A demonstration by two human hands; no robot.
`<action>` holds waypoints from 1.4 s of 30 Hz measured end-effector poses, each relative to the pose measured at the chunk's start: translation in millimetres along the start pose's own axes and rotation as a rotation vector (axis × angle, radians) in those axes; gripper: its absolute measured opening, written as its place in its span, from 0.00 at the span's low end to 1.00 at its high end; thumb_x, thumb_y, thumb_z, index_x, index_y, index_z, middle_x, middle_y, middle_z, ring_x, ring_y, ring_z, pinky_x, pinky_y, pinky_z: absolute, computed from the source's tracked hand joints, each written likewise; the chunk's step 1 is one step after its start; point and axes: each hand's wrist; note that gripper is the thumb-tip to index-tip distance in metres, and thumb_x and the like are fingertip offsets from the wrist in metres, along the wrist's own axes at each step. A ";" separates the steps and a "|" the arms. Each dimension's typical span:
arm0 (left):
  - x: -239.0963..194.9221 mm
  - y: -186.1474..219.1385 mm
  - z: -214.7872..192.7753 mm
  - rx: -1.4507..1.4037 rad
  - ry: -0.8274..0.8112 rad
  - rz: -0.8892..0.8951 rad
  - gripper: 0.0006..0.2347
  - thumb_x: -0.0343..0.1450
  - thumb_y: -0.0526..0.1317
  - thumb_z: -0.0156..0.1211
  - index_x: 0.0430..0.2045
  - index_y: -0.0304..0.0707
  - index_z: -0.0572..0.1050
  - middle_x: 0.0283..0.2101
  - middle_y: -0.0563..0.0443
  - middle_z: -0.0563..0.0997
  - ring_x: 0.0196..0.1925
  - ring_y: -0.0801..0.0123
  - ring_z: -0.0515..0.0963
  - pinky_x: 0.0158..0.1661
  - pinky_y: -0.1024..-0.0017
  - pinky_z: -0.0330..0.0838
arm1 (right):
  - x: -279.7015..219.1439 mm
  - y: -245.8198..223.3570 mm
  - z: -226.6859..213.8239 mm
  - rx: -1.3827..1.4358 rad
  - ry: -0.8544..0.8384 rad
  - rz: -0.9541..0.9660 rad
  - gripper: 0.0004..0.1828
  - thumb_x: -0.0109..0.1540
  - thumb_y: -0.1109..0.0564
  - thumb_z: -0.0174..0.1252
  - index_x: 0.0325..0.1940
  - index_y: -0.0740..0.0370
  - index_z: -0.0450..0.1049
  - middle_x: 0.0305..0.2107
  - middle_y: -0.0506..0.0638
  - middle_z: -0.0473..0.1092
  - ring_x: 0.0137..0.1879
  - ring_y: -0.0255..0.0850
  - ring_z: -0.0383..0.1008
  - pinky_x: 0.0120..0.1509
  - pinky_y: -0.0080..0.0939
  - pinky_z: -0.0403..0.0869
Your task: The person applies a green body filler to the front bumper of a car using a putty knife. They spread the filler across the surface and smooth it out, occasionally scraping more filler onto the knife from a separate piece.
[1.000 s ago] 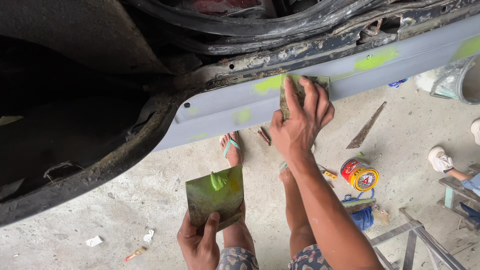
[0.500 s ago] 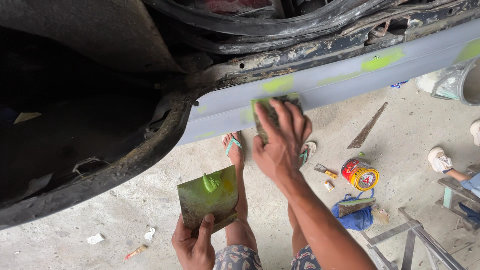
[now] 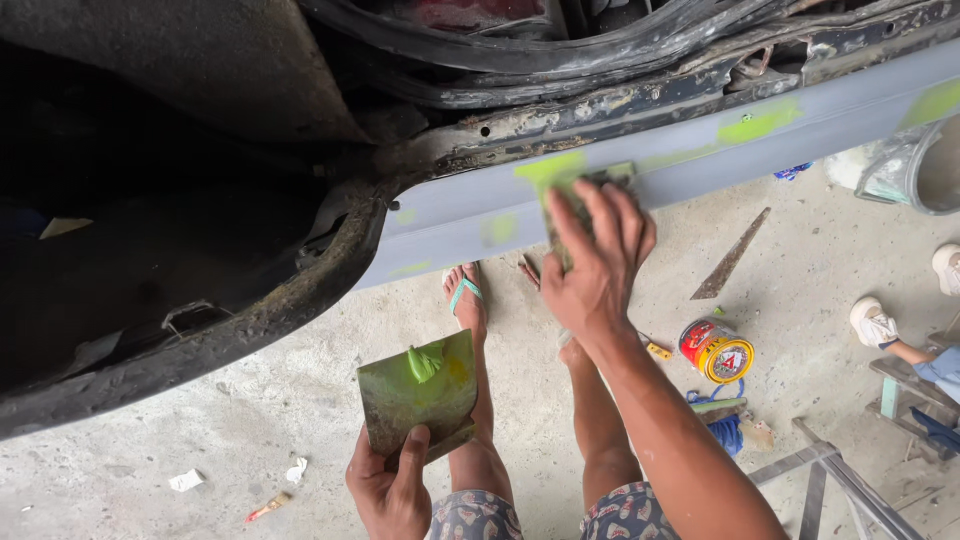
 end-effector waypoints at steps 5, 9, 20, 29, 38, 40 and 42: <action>4.0 -2.7 -3.1 -0.014 0.014 -0.003 0.05 0.63 0.33 0.62 0.27 0.26 0.77 0.24 0.47 0.81 0.31 0.69 0.76 0.33 0.71 0.74 | 12.0 -14.1 23.6 -0.084 0.068 0.212 0.45 0.41 0.59 0.59 0.65 0.47 0.68 0.60 0.49 0.64 0.66 0.51 0.59 0.64 0.62 0.56; 4.8 -4.3 -16.0 0.018 -0.011 -0.051 0.07 0.64 0.34 0.61 0.30 0.26 0.76 0.26 0.45 0.80 0.31 0.66 0.76 0.32 0.67 0.75 | 1.4 -49.6 25.6 -0.068 -0.002 0.181 0.42 0.41 0.58 0.59 0.62 0.46 0.71 0.58 0.48 0.63 0.64 0.51 0.59 0.60 0.60 0.57; 18.1 18.8 -20.7 -0.064 -0.267 -0.027 0.01 0.63 0.30 0.59 0.24 0.31 0.75 0.21 0.54 0.73 0.25 0.74 0.68 0.26 0.74 0.64 | -13.9 -30.1 -59.9 0.984 -0.436 -0.031 0.21 0.63 0.64 0.47 0.60 0.62 0.70 0.59 0.55 0.67 0.68 0.48 0.65 0.73 0.47 0.63; 8.7 25.4 -11.8 -0.555 -0.442 -0.086 0.04 0.63 0.27 0.61 0.28 0.25 0.75 0.24 0.52 0.75 0.26 0.72 0.69 0.28 0.75 0.64 | -25.5 -30.2 -77.5 0.924 -0.598 -0.213 0.17 0.61 0.65 0.48 0.52 0.59 0.75 0.52 0.52 0.73 0.62 0.49 0.70 0.69 0.49 0.66; -2.8 66.6 -8.2 -0.093 -0.333 0.140 0.04 0.67 0.34 0.57 0.22 0.36 0.70 0.20 0.59 0.66 0.25 0.77 0.61 0.25 0.76 0.58 | -43.8 -64.2 -107.5 0.390 -0.080 -0.487 0.26 0.47 0.57 0.56 0.50 0.51 0.76 0.52 0.52 0.71 0.61 0.55 0.65 0.70 0.70 0.58; -11.8 68.3 -7.6 -0.086 -0.337 0.285 0.02 0.68 0.33 0.56 0.27 0.32 0.74 0.23 0.57 0.71 0.26 0.76 0.66 0.27 0.76 0.63 | -44.5 -76.1 -114.6 0.329 -0.117 -0.507 0.19 0.56 0.57 0.52 0.49 0.49 0.78 0.52 0.50 0.71 0.58 0.53 0.69 0.65 0.65 0.60; -19.6 65.1 -5.0 -0.176 -0.353 0.251 0.08 0.69 0.32 0.55 0.39 0.28 0.72 0.27 0.48 0.74 0.28 0.65 0.75 0.29 0.67 0.76 | -47.8 -77.9 -124.5 0.314 -0.197 -0.503 0.22 0.51 0.58 0.53 0.49 0.50 0.77 0.51 0.50 0.71 0.58 0.52 0.68 0.63 0.64 0.61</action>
Point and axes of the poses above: each hand's wrist, its own x-axis towards the middle knuckle, its own z-axis out of the palm, y = z × x
